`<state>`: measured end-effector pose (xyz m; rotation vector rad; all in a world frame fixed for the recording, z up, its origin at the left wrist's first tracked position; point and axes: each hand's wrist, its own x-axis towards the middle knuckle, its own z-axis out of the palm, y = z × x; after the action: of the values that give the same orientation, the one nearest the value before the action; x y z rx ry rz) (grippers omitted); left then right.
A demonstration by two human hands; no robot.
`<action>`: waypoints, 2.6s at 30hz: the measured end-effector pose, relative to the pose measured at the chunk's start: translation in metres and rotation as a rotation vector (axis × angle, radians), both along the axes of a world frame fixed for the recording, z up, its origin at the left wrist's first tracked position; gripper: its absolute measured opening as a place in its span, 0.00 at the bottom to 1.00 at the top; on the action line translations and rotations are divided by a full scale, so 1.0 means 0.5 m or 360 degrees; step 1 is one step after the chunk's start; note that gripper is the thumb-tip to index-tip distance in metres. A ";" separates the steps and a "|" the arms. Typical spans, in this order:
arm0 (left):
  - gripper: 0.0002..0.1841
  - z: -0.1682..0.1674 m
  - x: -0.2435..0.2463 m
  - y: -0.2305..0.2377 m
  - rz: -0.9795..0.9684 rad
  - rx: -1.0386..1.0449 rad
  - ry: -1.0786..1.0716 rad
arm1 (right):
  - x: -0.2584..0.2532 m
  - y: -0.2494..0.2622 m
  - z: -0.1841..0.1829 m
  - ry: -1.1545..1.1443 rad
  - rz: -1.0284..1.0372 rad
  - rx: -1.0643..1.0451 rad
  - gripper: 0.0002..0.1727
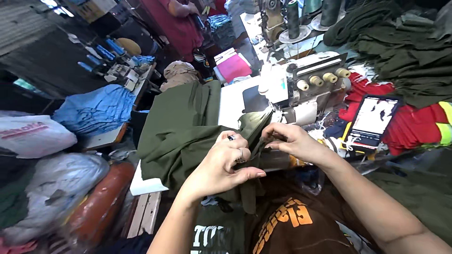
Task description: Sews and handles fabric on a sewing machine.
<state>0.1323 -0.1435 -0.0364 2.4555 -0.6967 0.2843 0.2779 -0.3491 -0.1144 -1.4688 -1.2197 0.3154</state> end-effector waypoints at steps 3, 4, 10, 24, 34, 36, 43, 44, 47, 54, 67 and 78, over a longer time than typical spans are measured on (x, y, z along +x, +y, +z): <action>0.23 0.002 0.000 0.001 0.0015 -0.0036 -0.0010 | -0.010 -0.003 0.009 0.0091 0.0012 0.0035 0.11; 0.22 0.002 0.000 -0.001 0.0019 -0.0043 -0.0010 | -0.017 -0.002 0.011 0.0125 0.0041 0.0087 0.11; 0.22 0.007 0.002 -0.002 0.0035 -0.0020 -0.0009 | -0.001 0.004 -0.005 0.0118 -0.0061 0.0133 0.12; 0.21 0.058 0.091 -0.078 -0.0204 -0.0001 -0.0019 | -0.035 -0.080 -0.055 0.0137 -0.0065 0.0417 0.10; 0.20 0.007 0.184 -0.014 -0.0288 0.0355 0.0237 | -0.076 -0.131 -0.199 0.0490 -0.0291 0.0398 0.09; 0.19 0.011 0.194 -0.004 -0.0234 0.0344 0.0198 | -0.045 -0.101 -0.203 0.0408 -0.0310 0.0464 0.09; 0.16 0.010 0.215 -0.009 -0.0058 0.0368 0.0097 | 0.040 -0.032 -0.225 0.0444 -0.0305 0.0577 0.09; 0.16 0.005 0.215 -0.015 -0.0022 0.0380 0.0075 | 0.047 -0.027 -0.227 0.0468 -0.0302 0.0584 0.08; 0.14 -0.016 0.211 -0.042 0.0084 0.0406 0.0011 | 0.065 -0.019 -0.229 0.0542 -0.0316 0.0546 0.07; 0.13 -0.132 0.171 -0.167 0.0471 0.0616 -0.0131 | 0.074 -0.009 -0.237 0.0620 -0.0427 0.0601 0.11; 0.10 -0.226 0.142 -0.256 0.1021 0.0795 -0.0397 | -0.096 0.004 -0.256 0.0418 0.0274 -0.1132 0.25; 0.08 -0.186 0.205 -0.151 0.0825 0.0413 -0.0270 | -0.096 0.008 -0.242 0.1614 -0.0198 -0.0013 0.19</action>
<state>0.2347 -0.2188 -0.1296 2.8585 -0.1515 0.6398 0.2300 -0.3454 -0.2354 -1.1209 -0.3049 0.8486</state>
